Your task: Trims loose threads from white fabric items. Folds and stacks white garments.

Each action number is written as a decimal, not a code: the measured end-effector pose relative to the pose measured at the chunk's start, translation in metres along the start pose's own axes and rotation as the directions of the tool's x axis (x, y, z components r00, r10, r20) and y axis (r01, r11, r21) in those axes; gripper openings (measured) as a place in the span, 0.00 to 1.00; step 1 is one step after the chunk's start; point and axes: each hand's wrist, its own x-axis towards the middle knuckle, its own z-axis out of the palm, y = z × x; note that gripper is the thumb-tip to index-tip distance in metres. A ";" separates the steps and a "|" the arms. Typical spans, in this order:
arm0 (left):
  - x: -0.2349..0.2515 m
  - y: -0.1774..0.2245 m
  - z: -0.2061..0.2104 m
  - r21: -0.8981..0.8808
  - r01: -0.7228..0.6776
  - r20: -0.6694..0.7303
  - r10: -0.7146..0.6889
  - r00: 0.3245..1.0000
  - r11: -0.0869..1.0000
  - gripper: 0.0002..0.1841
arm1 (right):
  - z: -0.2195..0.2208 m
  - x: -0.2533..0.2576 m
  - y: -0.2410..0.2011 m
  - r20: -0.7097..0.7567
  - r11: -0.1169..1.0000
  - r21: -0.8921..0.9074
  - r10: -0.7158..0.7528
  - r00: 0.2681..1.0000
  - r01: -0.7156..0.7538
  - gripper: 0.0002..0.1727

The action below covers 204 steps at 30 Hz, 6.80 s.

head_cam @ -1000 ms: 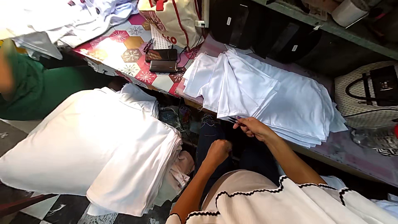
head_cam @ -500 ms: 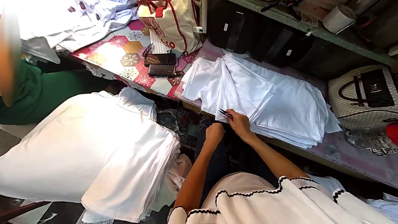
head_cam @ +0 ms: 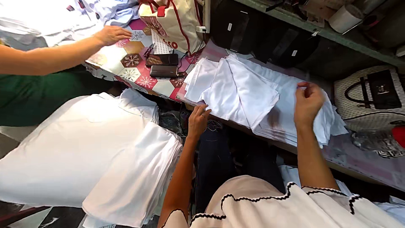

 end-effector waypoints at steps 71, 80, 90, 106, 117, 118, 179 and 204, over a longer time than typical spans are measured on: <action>0.004 0.089 0.027 -0.152 0.559 0.106 -0.549 0.829 0.815 0.17 | 0.115 -0.078 -0.014 0.884 0.677 0.083 0.288 0.367 -0.731 0.24; -0.001 0.077 0.041 -0.364 0.517 0.014 -0.550 0.835 0.775 0.06 | 0.118 -0.076 -0.010 0.907 0.671 -0.005 0.315 0.279 -0.742 0.25; -0.008 0.079 0.032 -0.428 0.548 0.050 -0.586 0.808 0.719 0.07 | 0.128 -0.078 -0.013 0.917 0.640 0.023 0.292 0.271 -0.768 0.24; 0.017 0.059 0.015 -0.066 0.530 0.203 -0.509 0.837 0.845 0.09 | 0.111 -0.070 -0.018 0.883 0.720 0.072 0.276 0.381 -0.690 0.25; 0.025 0.089 -0.040 0.166 0.654 0.517 -0.630 0.580 0.738 0.19 | 0.099 -0.067 -0.020 0.882 0.705 0.115 0.252 0.398 -0.700 0.26; 0.028 0.093 -0.027 0.060 0.621 0.422 -0.583 0.694 0.782 0.18 | 0.101 -0.067 -0.021 0.879 0.708 0.116 0.253 0.404 -0.696 0.26; 0.037 0.033 0.010 -0.410 0.435 0.242 -0.364 0.899 0.802 0.11 | 0.138 -0.014 -0.025 0.863 0.977 -0.010 -0.099 0.495 0.213 0.17; 0.009 0.039 0.017 -0.241 0.319 -0.259 -0.378 0.889 0.916 0.08 | 0.167 -0.020 -0.064 0.956 0.698 0.129 0.101 0.275 -0.704 0.19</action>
